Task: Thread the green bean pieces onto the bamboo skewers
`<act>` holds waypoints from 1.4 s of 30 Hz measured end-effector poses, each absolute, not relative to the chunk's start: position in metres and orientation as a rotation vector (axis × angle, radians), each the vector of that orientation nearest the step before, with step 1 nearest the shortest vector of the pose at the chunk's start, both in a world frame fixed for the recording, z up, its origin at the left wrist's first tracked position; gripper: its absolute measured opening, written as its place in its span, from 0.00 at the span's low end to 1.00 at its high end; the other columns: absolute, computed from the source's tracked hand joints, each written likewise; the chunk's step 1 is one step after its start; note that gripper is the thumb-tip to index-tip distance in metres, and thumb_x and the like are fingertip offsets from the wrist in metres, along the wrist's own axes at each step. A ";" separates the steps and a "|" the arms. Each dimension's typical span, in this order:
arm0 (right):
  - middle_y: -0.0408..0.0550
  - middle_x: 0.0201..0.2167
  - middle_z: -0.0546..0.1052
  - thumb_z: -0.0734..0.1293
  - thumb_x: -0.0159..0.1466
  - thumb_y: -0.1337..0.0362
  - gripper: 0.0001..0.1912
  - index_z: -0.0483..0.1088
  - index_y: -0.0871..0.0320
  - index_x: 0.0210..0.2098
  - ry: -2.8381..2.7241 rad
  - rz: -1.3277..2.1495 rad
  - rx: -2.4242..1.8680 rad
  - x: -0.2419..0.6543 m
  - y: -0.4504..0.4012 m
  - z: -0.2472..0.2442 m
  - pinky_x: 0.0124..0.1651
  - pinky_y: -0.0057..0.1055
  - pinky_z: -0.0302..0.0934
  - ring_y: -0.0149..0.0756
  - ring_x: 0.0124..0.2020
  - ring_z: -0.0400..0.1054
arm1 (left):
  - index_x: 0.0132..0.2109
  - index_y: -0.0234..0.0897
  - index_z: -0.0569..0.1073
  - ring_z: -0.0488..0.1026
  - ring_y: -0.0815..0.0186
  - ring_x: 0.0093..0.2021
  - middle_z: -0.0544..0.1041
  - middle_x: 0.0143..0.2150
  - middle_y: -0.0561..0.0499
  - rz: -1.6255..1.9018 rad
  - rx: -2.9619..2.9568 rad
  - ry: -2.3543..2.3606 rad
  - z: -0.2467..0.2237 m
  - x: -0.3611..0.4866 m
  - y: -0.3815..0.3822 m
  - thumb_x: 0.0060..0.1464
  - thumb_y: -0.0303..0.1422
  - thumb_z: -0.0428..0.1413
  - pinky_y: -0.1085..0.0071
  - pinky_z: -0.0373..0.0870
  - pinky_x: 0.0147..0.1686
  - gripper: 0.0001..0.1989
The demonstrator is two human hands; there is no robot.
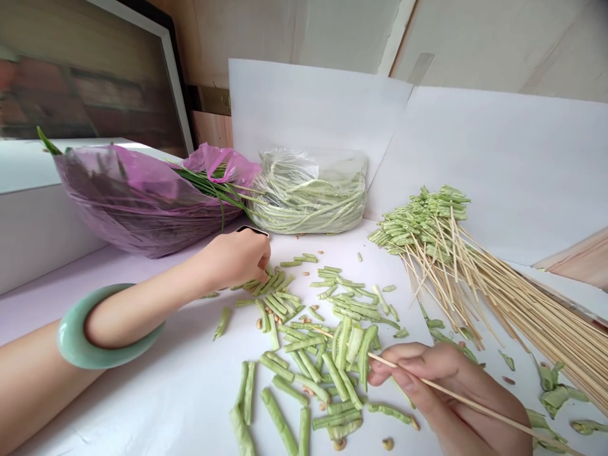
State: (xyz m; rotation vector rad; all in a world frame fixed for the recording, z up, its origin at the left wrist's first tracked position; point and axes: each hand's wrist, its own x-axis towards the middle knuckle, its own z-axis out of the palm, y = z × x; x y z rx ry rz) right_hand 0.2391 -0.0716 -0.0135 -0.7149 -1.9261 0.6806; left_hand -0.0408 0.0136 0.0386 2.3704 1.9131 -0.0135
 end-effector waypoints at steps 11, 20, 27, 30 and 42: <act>0.43 0.30 0.76 0.60 0.62 0.77 0.10 0.60 0.55 0.33 -1.907 0.707 -0.706 0.236 -0.072 -0.013 0.33 0.29 0.72 0.35 0.33 0.74 | 0.29 0.32 0.74 0.73 0.59 0.31 0.76 0.30 0.40 -0.206 2.545 1.883 0.043 -0.025 -0.007 0.44 0.18 0.48 0.70 0.62 0.27 0.12; 0.42 0.29 0.76 0.59 0.62 0.76 0.09 0.60 0.54 0.33 -1.913 0.679 -0.705 0.235 -0.071 -0.012 0.32 0.28 0.72 0.35 0.32 0.74 | 0.32 0.35 0.74 0.74 0.58 0.29 0.75 0.29 0.43 -0.163 2.557 1.891 0.028 -0.023 -0.001 0.47 0.22 0.47 0.70 0.63 0.25 0.12; 0.45 0.29 0.76 0.60 0.62 0.76 0.10 0.62 0.54 0.34 -1.900 0.627 -0.712 0.239 -0.073 -0.012 0.33 0.31 0.73 0.38 0.33 0.74 | 0.39 0.35 0.74 0.74 0.59 0.32 0.77 0.32 0.43 0.168 2.464 1.886 0.028 -0.019 0.000 0.49 0.24 0.49 0.69 0.66 0.31 0.12; 0.46 0.29 0.76 0.61 0.62 0.75 0.09 0.63 0.53 0.34 -1.871 0.582 -0.725 0.239 -0.073 -0.010 0.34 0.32 0.73 0.39 0.32 0.74 | 0.38 0.35 0.74 0.73 0.63 0.34 0.77 0.33 0.47 0.537 2.261 1.599 0.032 -0.015 0.000 0.51 0.28 0.52 0.72 0.67 0.34 0.08; 0.44 0.28 0.77 0.61 0.62 0.74 0.08 0.65 0.54 0.36 -1.786 0.475 -0.679 0.233 -0.070 0.003 0.34 0.29 0.73 0.35 0.29 0.74 | 0.34 0.30 0.71 0.73 0.70 0.28 0.73 0.26 0.53 0.724 1.217 0.689 0.016 0.003 -0.006 0.44 0.29 0.63 0.71 0.72 0.32 0.11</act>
